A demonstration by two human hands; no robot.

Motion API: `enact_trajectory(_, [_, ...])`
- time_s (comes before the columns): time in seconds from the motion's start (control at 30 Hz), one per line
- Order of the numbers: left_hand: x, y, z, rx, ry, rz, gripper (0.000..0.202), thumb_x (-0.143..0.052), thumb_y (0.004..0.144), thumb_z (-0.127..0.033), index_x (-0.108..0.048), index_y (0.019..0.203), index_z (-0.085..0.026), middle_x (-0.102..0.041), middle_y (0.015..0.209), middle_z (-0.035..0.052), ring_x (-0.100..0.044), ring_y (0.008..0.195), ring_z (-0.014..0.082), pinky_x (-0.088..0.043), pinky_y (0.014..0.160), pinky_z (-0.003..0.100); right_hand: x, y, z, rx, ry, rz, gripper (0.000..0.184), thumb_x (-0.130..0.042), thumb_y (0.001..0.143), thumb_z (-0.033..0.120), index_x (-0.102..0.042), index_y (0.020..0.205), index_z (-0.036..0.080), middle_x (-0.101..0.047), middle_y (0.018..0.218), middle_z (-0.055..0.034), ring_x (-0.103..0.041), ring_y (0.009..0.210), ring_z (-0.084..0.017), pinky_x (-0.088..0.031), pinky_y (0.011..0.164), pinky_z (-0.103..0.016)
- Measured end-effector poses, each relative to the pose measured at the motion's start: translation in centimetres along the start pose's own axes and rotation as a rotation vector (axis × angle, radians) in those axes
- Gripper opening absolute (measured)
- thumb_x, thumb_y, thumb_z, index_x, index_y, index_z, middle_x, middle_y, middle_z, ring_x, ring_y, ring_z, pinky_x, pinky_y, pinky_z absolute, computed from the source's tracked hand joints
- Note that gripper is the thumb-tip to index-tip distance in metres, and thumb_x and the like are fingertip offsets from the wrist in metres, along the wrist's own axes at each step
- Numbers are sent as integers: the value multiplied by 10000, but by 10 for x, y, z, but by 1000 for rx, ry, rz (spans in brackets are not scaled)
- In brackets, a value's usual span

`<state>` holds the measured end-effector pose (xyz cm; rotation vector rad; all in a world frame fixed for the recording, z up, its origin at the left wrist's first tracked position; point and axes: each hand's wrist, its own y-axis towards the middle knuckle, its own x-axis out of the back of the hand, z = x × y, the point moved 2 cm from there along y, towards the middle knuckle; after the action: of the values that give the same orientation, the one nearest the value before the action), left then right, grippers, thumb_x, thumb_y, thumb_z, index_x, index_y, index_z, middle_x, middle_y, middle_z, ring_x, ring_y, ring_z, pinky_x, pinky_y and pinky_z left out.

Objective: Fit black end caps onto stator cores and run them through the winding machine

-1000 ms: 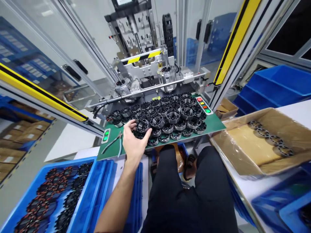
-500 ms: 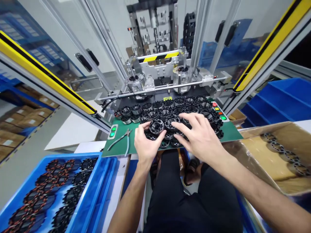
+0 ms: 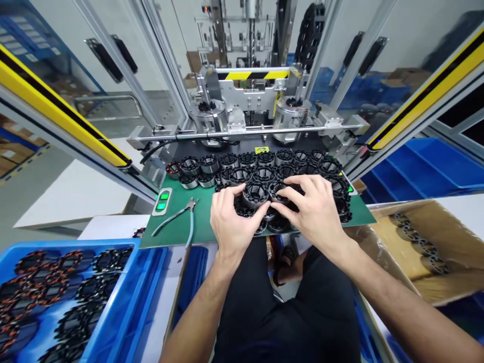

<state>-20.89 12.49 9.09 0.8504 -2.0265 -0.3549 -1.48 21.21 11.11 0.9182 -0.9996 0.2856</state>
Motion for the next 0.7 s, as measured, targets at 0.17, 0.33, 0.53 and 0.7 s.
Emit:
enact_trajectory(0.17, [0, -4, 3, -7, 60, -23, 594, -1069, 857, -543, -753, 1240, -216, -821, 1165, 88, -747, 1121, 336, -586, 995, 446, -3, 0, -1, 42, -41, -45, 241, -844, 1109, 450, -800, 1197, 231, -845, 1326, -108, -699, 1253, -345, -490, 1186, -570])
enact_trajectory(0.33, [11, -9, 7, -117, 61, 88, 609, -926, 1006, -499, -700, 1467, -172, -790, 1354, 164, -697, 1247, 367, -557, 1102, 482, 7, -4, -1, 90, 13, 54, 342, -785, 1139, 329, -734, 1453, 201, -806, 1489, -140, -693, 1367, -355, -529, 1206, -581])
enact_trajectory(0.53, [15, -17, 13, -77, 13, 138, 755, -924, 998, -407, -614, 1642, -162, -769, 1342, 154, -676, 1257, 359, -564, 1122, 497, 58, -43, -31, 16, 52, 22, 474, -769, 1145, 366, -674, 1598, 263, -725, 1579, -197, -703, 1436, -393, -601, 1181, -621])
enact_trajectory(0.7, [22, -15, 8, -125, 26, 55, 729, -922, 998, -432, -627, 1612, -173, -710, 1455, 207, -663, 1379, 406, -569, 1181, 577, 133, -119, -126, -127, -103, -17, 551, -837, 1068, 664, -817, 1528, 362, -827, 1450, -201, -806, 1292, -390, -615, 1092, -619])
